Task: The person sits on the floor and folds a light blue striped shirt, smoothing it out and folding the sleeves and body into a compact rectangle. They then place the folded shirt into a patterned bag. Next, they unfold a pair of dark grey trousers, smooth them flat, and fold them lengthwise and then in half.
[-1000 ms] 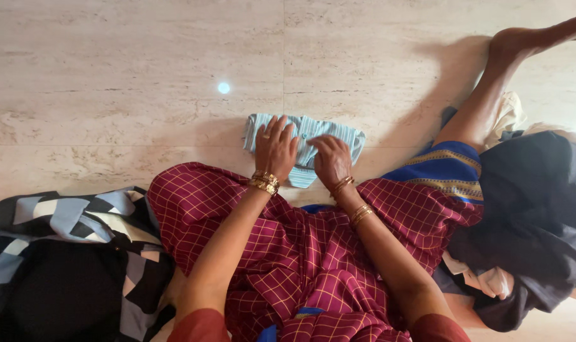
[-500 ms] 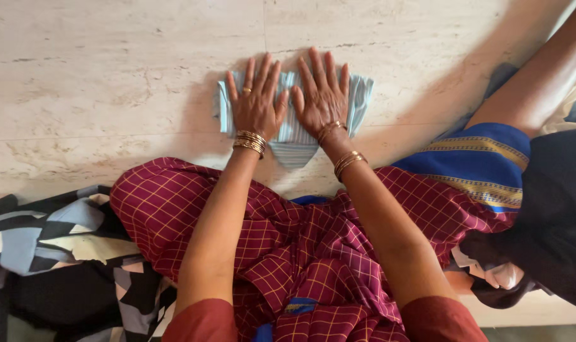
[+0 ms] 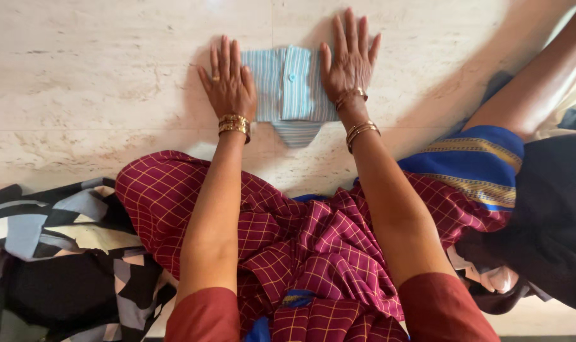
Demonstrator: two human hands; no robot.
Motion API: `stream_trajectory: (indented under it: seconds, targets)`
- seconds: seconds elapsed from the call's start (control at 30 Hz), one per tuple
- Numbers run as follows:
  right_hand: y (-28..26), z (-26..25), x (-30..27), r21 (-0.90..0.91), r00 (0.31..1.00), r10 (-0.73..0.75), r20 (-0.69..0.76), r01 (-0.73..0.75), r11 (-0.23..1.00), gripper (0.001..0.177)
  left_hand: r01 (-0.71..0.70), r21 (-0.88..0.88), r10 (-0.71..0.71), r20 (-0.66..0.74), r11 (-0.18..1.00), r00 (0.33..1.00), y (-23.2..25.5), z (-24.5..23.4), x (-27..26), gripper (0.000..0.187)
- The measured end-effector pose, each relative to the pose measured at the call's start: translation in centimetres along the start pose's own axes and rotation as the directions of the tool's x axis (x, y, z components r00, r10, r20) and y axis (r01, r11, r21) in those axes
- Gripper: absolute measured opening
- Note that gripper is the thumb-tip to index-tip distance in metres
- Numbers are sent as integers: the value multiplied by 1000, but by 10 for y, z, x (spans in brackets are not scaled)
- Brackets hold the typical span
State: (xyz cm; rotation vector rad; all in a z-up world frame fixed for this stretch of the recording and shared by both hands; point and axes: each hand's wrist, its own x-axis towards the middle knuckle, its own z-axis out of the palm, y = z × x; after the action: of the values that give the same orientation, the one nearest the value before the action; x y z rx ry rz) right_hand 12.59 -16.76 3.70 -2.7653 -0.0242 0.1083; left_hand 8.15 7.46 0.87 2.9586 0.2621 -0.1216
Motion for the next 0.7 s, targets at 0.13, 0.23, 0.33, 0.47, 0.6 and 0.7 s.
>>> stream_trajectory:
  seconds: [0.13, 0.23, 0.33, 0.47, 0.6, 0.7]
  targets:
    - [24, 10, -40, -22, 999, 49, -8, -50, 999, 63, -11, -17, 11, -33, 1000, 999, -23, 12, -41, 56]
    - [47, 11, -79, -55, 998, 60, -12, -61, 997, 63, -26, -17, 26, -33, 1000, 999, -34, 19, -70, 61]
    - [74, 15, -117, -162, 998, 59, 30, -53, 985, 62, -9, -10, 9, -4, 1000, 1000, -38, 24, -93, 61]
    - [96, 29, -150, -194, 998, 69, 13, -65, 979, 62, 144, -219, -141, 26, 965, 990, -20, 14, -115, 62]
    - [79, 21, -171, 34, 988, 119, -99, -116, 993, 60, 366, -264, -282, 307, 892, 909, 4, -20, -142, 65]
    - [45, 13, -164, 65, 980, 77, -183, -67, 996, 58, 207, -161, -194, 89, 965, 977, 27, -30, -156, 72]
